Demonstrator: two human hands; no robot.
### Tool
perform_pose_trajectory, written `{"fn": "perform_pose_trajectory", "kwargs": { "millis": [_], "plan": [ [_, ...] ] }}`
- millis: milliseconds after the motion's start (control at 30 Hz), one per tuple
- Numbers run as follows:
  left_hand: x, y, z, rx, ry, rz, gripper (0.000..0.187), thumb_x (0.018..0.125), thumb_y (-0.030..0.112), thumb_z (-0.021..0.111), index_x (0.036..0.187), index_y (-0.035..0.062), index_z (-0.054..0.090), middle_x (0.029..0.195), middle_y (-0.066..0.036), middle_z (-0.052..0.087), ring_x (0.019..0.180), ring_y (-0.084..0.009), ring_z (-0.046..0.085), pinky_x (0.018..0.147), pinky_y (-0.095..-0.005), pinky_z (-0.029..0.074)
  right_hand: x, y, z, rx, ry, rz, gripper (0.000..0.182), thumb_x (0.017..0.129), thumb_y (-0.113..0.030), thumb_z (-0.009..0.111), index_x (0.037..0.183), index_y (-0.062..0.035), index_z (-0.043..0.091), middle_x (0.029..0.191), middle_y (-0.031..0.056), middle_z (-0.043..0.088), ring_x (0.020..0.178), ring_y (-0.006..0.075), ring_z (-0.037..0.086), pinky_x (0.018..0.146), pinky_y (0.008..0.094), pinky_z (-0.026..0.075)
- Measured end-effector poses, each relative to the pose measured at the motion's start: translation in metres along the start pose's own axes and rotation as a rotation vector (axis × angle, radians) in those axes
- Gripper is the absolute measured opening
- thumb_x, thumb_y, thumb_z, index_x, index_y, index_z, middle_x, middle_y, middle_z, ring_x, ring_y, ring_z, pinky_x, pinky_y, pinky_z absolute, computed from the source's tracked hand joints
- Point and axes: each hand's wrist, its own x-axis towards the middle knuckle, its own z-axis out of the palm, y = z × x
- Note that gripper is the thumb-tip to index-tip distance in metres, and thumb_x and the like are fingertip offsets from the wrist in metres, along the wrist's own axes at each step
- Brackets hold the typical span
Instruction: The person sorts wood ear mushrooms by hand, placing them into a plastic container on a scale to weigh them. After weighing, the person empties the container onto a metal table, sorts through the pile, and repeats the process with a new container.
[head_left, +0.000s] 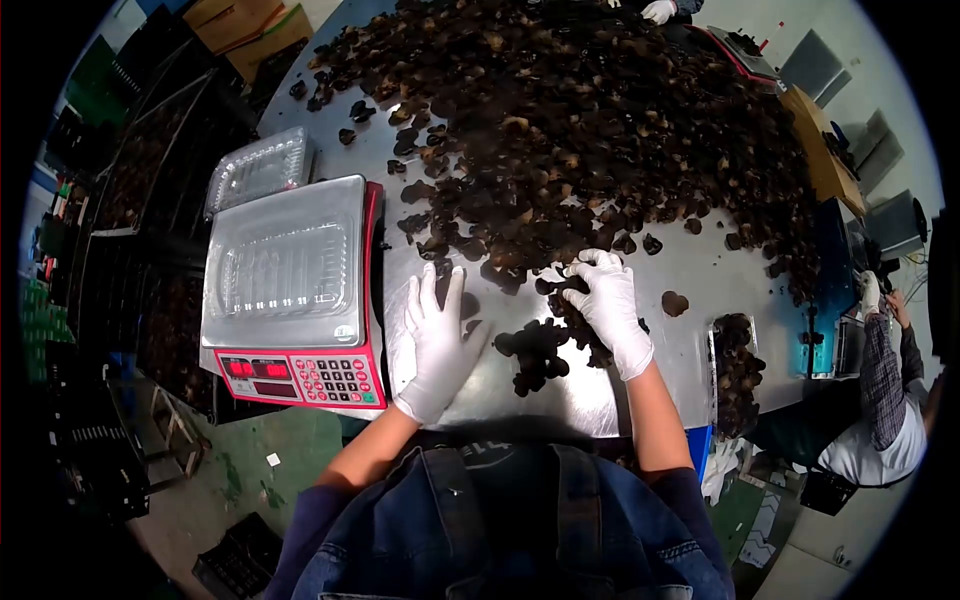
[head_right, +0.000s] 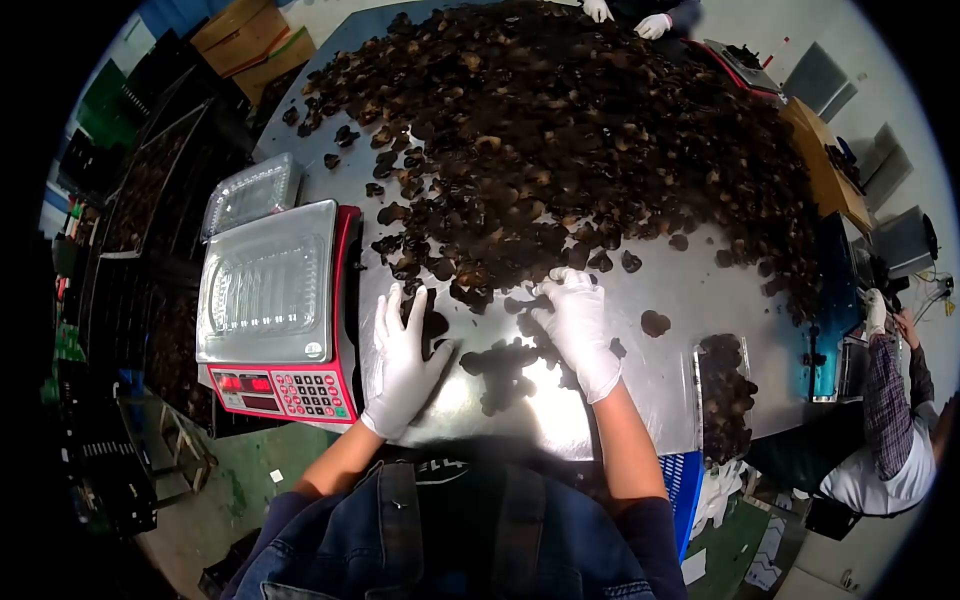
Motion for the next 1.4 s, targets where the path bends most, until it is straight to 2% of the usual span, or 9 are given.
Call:
{"fn": "perform_pose_trajectory", "kwargs": {
  "millis": [200, 267, 300, 400, 567, 767, 1000, 1233, 1400],
  "plan": [
    [-0.013, -0.025, 0.008, -0.281, 0.052, 0.096, 0.032, 0.076, -0.007, 0.061, 0.106, 0.0035, 0.062, 0.115, -0.018, 0.054, 0.112, -0.0375, 0.051, 0.097, -0.0428, 0.043, -0.043, 0.013, -0.038, 0.448, 0.216, 0.207, 0.015, 0.081, -0.004, 0.069, 0.094, -0.0034, 0.064, 0.105, 0.0105, 0.066, 0.102, 0.0249, 0.061, 0.090, 0.0348, 0.047],
    [-0.025, -0.022, 0.001, -0.353, 0.031, 0.071, 0.032, 0.077, -0.010, 0.058, 0.105, 0.0034, 0.062, 0.116, -0.019, 0.055, 0.114, -0.0381, 0.051, 0.098, -0.0428, 0.043, -0.062, 0.042, -0.035, 0.917, 0.269, 0.408, 0.016, 0.080, 0.005, 0.068, 0.092, -0.0025, 0.061, 0.110, 0.0042, 0.064, 0.101, 0.0157, 0.060, 0.090, 0.0299, 0.048],
    [-0.033, -0.021, 0.002, -0.419, -0.012, 0.098, 0.032, 0.077, -0.010, 0.058, 0.106, 0.0032, 0.062, 0.118, -0.019, 0.054, 0.115, -0.0384, 0.051, 0.099, -0.0429, 0.043, -0.073, 0.064, -0.031, 0.719, 0.307, 0.333, 0.017, 0.081, 0.008, 0.065, 0.094, -0.0020, 0.059, 0.115, 0.0020, 0.061, 0.103, 0.0135, 0.058, 0.094, 0.0290, 0.047],
    [-0.049, -0.017, 0.006, -0.508, -0.162, 0.236, 0.052, 0.076, 0.002, 0.069, 0.126, 0.0031, 0.056, 0.137, -0.023, 0.044, 0.125, -0.0405, 0.046, 0.105, -0.0435, 0.040, -0.083, 0.051, -0.039, 0.722, 0.254, 0.247, 0.027, 0.076, 0.007, 0.068, 0.099, -0.0049, 0.060, 0.133, 0.0108, 0.053, 0.120, 0.0226, 0.055, 0.103, 0.0339, 0.044],
    [-0.035, 0.019, 0.011, -0.335, -0.268, 0.418, 0.113, 0.057, 0.029, 0.090, 0.150, 0.0012, 0.030, 0.146, -0.028, 0.033, 0.133, -0.0456, 0.036, 0.107, -0.0505, 0.037, -0.085, 0.036, -0.019, 0.134, -0.024, 0.024, 0.135, 0.037, -0.061, 0.089, 0.149, -0.0057, 0.037, 0.158, 0.0180, 0.026, 0.144, 0.0386, 0.029, 0.117, 0.0472, 0.027],
    [0.000, 0.045, 0.044, -0.242, -0.306, 0.457, 0.115, 0.056, 0.031, 0.090, 0.150, 0.0018, 0.030, 0.146, -0.029, 0.033, 0.130, -0.0455, 0.038, 0.106, -0.0514, 0.037, -0.063, 0.021, -0.016, 0.012, -0.157, -0.087, 0.126, 0.040, -0.055, 0.089, 0.147, -0.0098, 0.040, 0.155, 0.0155, 0.032, 0.141, 0.0380, 0.031, 0.114, 0.0475, 0.027],
    [0.024, 0.050, 0.079, -0.322, -0.226, 0.491, 0.068, 0.067, 0.019, 0.077, 0.132, 0.0116, 0.055, 0.122, -0.010, 0.053, 0.115, -0.0329, 0.047, 0.097, -0.0436, 0.042, -0.065, 0.013, 0.000, 0.184, 0.131, -0.108, 0.057, 0.059, -0.008, 0.074, 0.115, -0.0095, 0.065, 0.121, 0.0091, 0.060, 0.116, 0.0313, 0.055, 0.099, 0.0390, 0.049],
    [0.040, 0.077, 0.091, -0.364, -0.246, 0.412, 0.045, 0.068, 0.017, 0.081, 0.107, 0.0125, 0.058, 0.106, -0.011, 0.056, 0.096, -0.0302, 0.062, 0.077, -0.0392, 0.055, -0.068, 0.014, 0.014, 0.334, 0.350, 0.053, 0.046, 0.067, 0.000, 0.074, 0.112, -0.0056, 0.066, 0.117, 0.0136, 0.060, 0.108, 0.0307, 0.061, 0.092, 0.0362, 0.051],
    [0.049, 0.080, 0.039, -0.379, -0.295, 0.296, 0.044, 0.070, 0.015, 0.079, 0.108, 0.0107, 0.060, 0.110, -0.009, 0.057, 0.105, -0.0310, 0.059, 0.084, -0.0396, 0.052, -0.048, -0.008, -0.004, 0.368, 0.422, -0.078, 0.042, 0.064, 0.003, 0.075, 0.105, -0.0017, 0.068, 0.110, 0.0132, 0.064, 0.102, 0.0291, 0.064, 0.090, 0.0361, 0.053]
  ]
}}
